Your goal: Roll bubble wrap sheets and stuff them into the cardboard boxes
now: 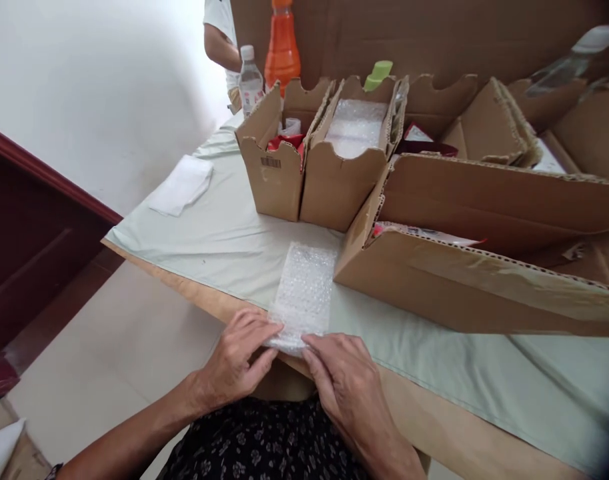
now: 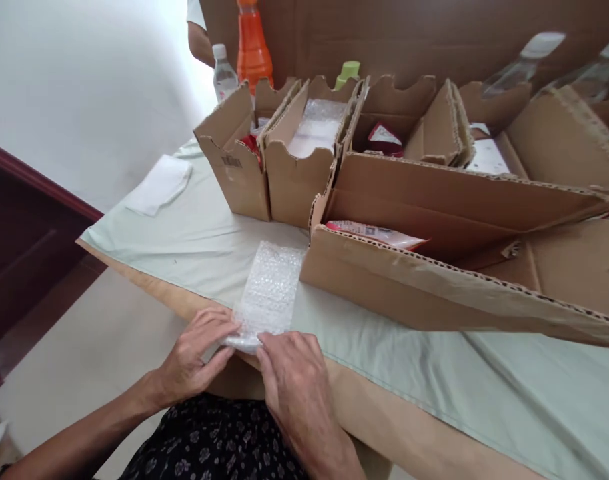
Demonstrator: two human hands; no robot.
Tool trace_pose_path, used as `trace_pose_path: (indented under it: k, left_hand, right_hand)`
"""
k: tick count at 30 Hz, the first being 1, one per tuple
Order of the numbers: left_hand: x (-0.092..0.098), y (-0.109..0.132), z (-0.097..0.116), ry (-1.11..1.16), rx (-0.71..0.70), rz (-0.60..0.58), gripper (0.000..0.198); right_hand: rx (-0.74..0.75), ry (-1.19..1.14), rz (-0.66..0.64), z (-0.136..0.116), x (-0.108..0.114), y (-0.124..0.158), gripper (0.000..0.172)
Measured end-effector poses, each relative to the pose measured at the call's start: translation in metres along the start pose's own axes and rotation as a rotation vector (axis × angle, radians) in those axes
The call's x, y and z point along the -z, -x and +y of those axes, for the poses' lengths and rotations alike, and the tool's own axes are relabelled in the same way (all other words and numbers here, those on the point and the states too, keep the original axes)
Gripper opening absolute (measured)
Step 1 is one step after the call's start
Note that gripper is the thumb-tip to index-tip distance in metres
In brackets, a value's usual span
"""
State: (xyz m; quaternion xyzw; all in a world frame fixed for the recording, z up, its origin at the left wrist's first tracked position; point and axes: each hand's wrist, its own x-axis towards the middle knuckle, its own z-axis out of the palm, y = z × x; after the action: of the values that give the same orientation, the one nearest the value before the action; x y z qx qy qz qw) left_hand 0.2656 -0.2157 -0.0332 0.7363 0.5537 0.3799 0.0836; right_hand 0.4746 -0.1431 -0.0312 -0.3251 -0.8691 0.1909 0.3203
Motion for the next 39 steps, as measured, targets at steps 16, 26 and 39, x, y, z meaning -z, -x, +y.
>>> trace_pose_path:
  k: [16,26,39]
  left_hand:
    - [0.001,-0.007,-0.003,-0.03,0.104,0.001,0.037]
    - [-0.014,-0.028,-0.015,-0.219,0.19,0.002,0.025]
    - [-0.005,-0.008,0.033,0.973,0.836,-0.076,0.048]
  right_hand:
    - [-0.02,0.044,-0.115,0.002,0.004,-0.003,0.022]
    - [-0.027,0.191,0.019,0.003,0.008,0.003,0.032]
    - [-0.457,-0.519,-0.023,-0.009,0.005,0.008,0.024]
